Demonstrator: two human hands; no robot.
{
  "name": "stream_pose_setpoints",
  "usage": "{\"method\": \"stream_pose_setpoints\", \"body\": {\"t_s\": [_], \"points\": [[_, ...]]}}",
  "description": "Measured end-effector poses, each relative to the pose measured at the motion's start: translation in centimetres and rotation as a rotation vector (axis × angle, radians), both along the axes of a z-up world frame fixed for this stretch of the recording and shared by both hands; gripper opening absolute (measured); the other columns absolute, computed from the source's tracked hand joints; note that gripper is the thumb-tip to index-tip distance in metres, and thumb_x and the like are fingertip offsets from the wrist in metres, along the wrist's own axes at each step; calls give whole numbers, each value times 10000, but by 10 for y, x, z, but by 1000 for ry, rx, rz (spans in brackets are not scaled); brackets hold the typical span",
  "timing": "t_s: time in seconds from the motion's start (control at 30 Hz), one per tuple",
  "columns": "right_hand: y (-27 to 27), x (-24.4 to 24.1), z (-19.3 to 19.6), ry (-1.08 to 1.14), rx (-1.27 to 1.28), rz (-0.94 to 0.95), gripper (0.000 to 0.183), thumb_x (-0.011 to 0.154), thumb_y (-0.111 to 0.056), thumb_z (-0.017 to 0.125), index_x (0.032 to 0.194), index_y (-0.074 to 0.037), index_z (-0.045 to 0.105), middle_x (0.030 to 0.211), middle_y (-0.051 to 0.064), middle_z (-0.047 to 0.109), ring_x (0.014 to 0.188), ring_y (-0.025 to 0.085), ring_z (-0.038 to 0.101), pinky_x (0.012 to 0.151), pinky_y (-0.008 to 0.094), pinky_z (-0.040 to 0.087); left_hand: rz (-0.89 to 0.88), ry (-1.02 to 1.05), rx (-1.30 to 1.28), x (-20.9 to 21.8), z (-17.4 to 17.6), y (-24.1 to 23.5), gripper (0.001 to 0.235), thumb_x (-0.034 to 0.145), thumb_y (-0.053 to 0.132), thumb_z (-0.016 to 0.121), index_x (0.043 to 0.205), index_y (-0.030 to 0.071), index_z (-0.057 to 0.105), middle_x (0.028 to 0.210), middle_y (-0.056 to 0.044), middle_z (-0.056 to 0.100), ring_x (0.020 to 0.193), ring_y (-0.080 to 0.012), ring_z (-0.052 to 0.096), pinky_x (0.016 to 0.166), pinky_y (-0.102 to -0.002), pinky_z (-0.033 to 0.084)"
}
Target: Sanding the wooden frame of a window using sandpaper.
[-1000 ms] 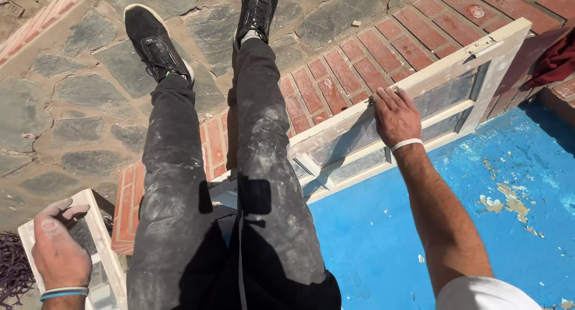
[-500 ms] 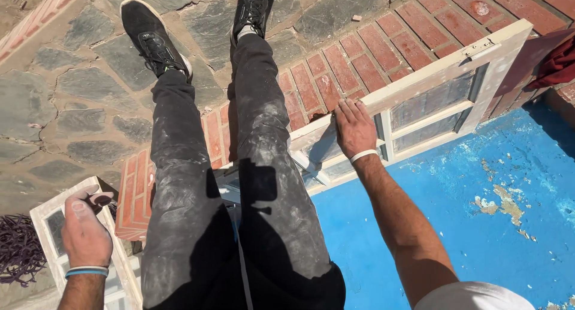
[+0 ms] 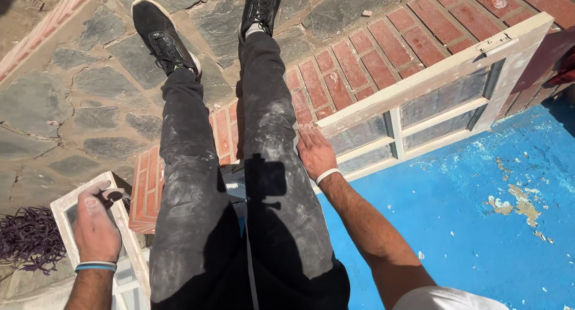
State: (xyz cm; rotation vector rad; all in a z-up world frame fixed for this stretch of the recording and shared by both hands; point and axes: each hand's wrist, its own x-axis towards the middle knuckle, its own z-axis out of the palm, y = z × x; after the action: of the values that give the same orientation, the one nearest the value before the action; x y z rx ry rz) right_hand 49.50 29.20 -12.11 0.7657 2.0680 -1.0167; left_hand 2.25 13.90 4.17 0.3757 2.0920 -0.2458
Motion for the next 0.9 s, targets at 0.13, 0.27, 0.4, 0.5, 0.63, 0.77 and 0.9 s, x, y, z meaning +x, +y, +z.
{"method": "stream_pose_setpoints", "body": {"t_s": [0.13,0.27,0.4,0.5,0.63,0.77,0.9], "points": [[90,40,-22,-25,29,72,418,1017,-218,473,1363,-31,615,1471,159,590,1397,292,524,1214,429,335,182,-26,107,-5,8,1,492,1216,321,213,1358,-12,546,1194,-216,679,1146,-321,652,1065,-416,470],[146,76,-27,-180,205,64,402,1067,-249,476,1361,-20,626,1495,182,596,1413,309,522,1222,444,325,169,-1,33,-4,6,-21,518,1217,335,218,1362,-30,556,1203,-231,671,1141,-325,646,1046,-418,467],[16,6,-7,-67,37,4,440,993,-196,482,1377,-13,595,1494,161,579,1399,302,518,1215,421,326,88,-8,38,-5,10,-8,531,1219,341,232,1357,-50,564,1214,-243,665,1137,-329,639,1032,-424,462],[51,12,-16,20,-4,102,482,936,-199,485,1369,-12,585,1496,158,565,1402,288,512,1212,408,319,192,-12,90,-6,11,-2,518,1221,347,211,1350,-25,549,1194,-215,674,1140,-301,651,1068,-404,468],[122,51,-20,-201,194,-36,401,1068,-196,509,1411,-4,585,1514,184,556,1445,331,496,1254,449,284,204,17,52,-6,9,-16,517,1217,354,217,1346,-17,553,1210,-221,674,1156,-304,652,1068,-402,470],[4,-6,0,-43,74,37,519,903,-198,576,1389,-18,590,1517,143,547,1432,291,497,1249,425,285,37,29,39,-3,11,-17,529,1220,351,243,1354,-39,575,1227,-259,670,1156,-346,638,1030,-428,460],[62,29,-12,7,45,59,460,963,-194,572,1396,-40,601,1531,130,551,1435,275,501,1257,424,290,89,10,106,-5,15,7,514,1222,347,226,1360,-21,558,1205,-235,683,1151,-330,652,1051,-413,464]]}}
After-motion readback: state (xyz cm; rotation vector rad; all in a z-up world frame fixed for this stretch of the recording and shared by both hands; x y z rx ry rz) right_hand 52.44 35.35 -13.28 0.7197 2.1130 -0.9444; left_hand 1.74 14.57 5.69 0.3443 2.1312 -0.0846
